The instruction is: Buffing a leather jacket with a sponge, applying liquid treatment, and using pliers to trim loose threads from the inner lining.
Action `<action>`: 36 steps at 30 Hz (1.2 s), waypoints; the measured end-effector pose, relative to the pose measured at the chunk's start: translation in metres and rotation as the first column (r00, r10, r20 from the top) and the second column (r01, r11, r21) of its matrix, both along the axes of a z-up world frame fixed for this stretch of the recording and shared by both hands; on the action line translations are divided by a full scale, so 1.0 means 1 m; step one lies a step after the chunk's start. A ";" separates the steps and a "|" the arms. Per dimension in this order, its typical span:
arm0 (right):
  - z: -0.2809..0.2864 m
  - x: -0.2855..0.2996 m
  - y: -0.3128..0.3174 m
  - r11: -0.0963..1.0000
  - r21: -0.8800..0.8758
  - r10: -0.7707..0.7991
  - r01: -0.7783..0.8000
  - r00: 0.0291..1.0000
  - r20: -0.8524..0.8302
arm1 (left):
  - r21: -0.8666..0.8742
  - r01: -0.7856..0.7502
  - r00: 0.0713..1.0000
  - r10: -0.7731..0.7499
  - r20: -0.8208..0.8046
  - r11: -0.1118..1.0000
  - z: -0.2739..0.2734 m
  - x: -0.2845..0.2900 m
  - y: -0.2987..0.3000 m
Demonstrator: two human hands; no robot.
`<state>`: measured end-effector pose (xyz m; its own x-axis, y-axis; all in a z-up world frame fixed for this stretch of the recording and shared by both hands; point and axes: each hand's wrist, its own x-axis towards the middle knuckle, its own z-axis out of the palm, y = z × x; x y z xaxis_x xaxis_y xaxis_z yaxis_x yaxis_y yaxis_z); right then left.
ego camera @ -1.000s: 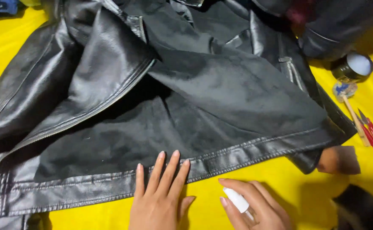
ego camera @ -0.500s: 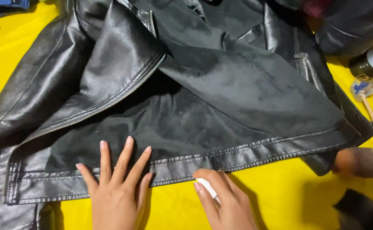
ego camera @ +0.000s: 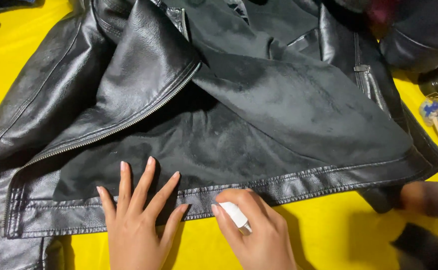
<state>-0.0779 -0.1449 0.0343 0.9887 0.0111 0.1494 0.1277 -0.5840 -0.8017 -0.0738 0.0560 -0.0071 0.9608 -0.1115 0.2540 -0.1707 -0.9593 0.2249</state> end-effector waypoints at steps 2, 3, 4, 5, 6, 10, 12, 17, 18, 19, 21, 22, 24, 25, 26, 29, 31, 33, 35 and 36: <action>0.002 0.002 0.001 1.000 -0.008 0.000 0.001 0.999 0.047 | -0.004 0.004 1.000 -0.004 0.002 1.000 0.000 0.000 0.000; 0.003 0.003 0.001 0.999 0.003 0.033 -0.033 0.997 0.076 | -0.006 0.004 1.000 -0.004 0.003 1.000 -0.001 0.000 0.000; 0.003 0.004 0.001 0.998 0.012 0.066 -0.068 0.992 0.104 | -0.007 0.005 1.000 -0.005 0.003 1.000 -0.001 0.000 0.000; 0.004 0.004 0.000 0.998 0.012 0.064 -0.066 0.992 0.104 | -0.006 0.007 1.000 -0.007 0.003 1.000 -0.002 0.000 0.000; 0.005 0.003 0.000 0.998 0.001 0.068 -0.069 0.992 0.111 | 0.002 0.008 1.000 -0.009 0.010 1.000 -0.002 0.000 0.000; -0.001 0.000 -0.006 1.000 -0.025 0.018 -0.016 0.997 0.077 | 0.015 0.009 1.000 -0.010 0.030 1.000 -0.002 0.000 0.000; -0.005 -0.001 -0.013 1.000 -0.031 0.002 -0.001 1.000 0.030 | 0.013 0.007 1.000 -0.008 0.027 1.000 -0.003 -0.001 0.001; -0.014 -0.001 -0.044 0.977 -0.189 -0.134 0.097 0.972 -0.195 | 0.015 0.007 1.000 -0.007 0.015 1.000 -0.002 -0.001 0.000; -0.013 -0.001 -0.050 0.961 -0.187 -0.243 0.205 0.947 -0.212 | 0.013 0.007 1.000 -0.007 0.012 1.000 -0.001 -0.001 0.001; -0.012 0.000 -0.055 0.932 -0.186 -0.350 0.312 0.909 -0.227 | 0.011 0.009 1.000 -0.009 0.009 1.000 -0.001 0.000 0.000; -0.009 0.003 -0.065 0.912 -0.180 -0.406 0.369 0.876 -0.260 | 0.009 0.005 1.000 -0.005 0.002 1.000 0.000 0.000 0.000; -0.007 0.005 -0.071 0.888 -0.174 -0.460 0.426 0.839 -0.292 | 0.008 0.002 1.000 -0.002 -0.005 1.000 0.000 0.000 0.000; -0.006 0.007 -0.082 0.863 -0.181 -0.506 0.472 0.810 -0.296 | 0.016 0.004 1.000 -0.004 0.005 1.000 -0.001 0.000 -0.001; -0.005 0.009 -0.088 0.838 -0.189 -0.545 0.512 0.783 -0.299 | 0.021 0.000 1.000 0.000 0.014 1.000 -0.002 -0.001 -0.001; -0.005 0.008 -0.091 0.838 -0.189 -0.546 0.513 0.782 -0.301 | 0.022 0.002 1.000 -0.002 0.013 1.000 -0.002 0.000 -0.001; -0.002 0.010 -0.100 0.839 -0.030 -0.536 0.543 0.816 -0.216 | 0.019 0.000 1.000 0.000 0.008 1.000 -0.001 0.000 -0.001; 0.002 0.011 -0.105 0.800 -0.090 -0.595 0.594 0.761 -0.259 | 0.025 -0.001 1.000 0.001 0.003 1.000 -0.001 -0.001 -0.001; -0.019 0.003 -0.130 0.750 -0.253 -0.650 0.611 0.751 -0.114 | 0.023 0.003 1.000 -0.003 0.009 1.000 -0.003 -0.001 0.000; -0.020 0.002 -0.147 0.667 -0.403 -0.671 0.627 0.740 0.043 | 0.019 0.005 1.000 -0.006 0.016 1.000 -0.003 -0.001 0.001; -0.011 0.005 -0.152 0.748 -0.302 -0.604 0.591 0.795 0.062 | 0.021 0.005 1.000 -0.005 0.011 1.000 -0.003 -0.001 0.001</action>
